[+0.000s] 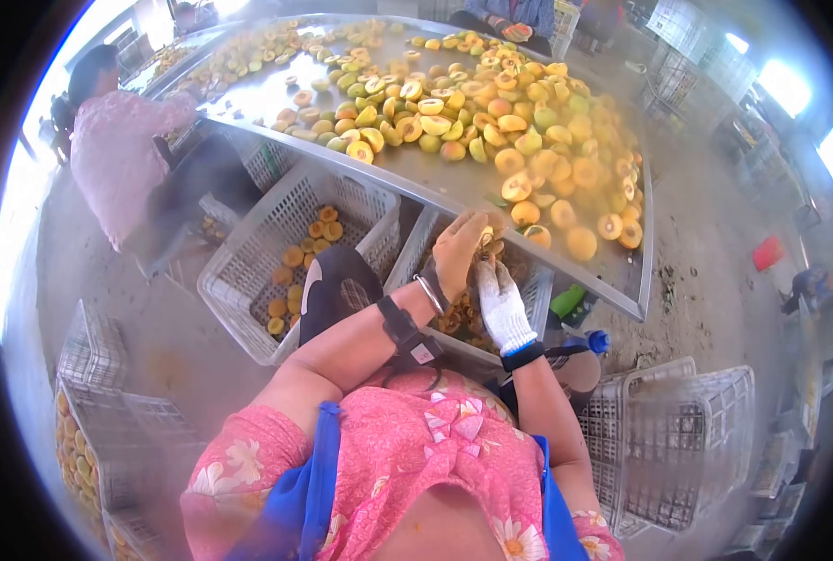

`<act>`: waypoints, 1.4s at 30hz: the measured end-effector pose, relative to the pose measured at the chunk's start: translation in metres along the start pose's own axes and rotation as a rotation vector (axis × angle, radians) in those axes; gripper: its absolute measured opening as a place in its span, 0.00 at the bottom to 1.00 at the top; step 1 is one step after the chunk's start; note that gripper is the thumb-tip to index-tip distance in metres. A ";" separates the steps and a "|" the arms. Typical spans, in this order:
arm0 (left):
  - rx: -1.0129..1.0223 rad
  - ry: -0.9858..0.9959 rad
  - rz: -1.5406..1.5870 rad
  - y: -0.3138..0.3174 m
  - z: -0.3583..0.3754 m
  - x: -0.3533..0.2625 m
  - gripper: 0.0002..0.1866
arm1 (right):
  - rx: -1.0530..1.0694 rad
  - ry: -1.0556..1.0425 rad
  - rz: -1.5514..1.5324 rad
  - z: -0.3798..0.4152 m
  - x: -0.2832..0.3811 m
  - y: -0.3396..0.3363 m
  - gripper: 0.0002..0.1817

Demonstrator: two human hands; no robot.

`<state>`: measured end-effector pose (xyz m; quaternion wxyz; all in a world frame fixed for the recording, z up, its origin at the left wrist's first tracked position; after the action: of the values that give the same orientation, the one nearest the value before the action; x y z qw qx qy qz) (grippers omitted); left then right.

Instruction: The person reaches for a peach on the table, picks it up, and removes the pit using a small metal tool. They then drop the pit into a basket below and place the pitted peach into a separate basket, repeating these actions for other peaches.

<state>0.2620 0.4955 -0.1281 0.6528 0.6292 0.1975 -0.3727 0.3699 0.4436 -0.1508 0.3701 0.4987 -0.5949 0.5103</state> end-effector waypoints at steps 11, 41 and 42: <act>0.042 0.020 -0.282 -0.015 -0.010 0.000 0.34 | 0.141 0.181 -0.320 0.025 -0.001 0.012 0.16; -0.042 0.861 -1.573 -0.019 -0.053 -0.115 0.19 | 0.248 0.838 -1.017 0.048 -0.068 0.020 0.24; -0.003 0.793 -1.671 -0.006 -0.070 -0.100 0.22 | 0.227 0.847 -0.981 0.046 -0.072 0.017 0.24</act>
<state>0.2077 0.5874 -0.0687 0.0572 0.3632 0.7967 -0.4797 0.3726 0.4142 -0.2327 0.7069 0.5042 -0.0439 0.4942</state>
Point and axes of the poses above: each hand's wrist, its own z-axis away from the middle knuckle, its own y-axis out of the palm, x = y × z, the point moved 4 cm from there along -z, towards the middle knuckle, and after that the axes turned 8 degrees about -y, right-handed, at the moved point
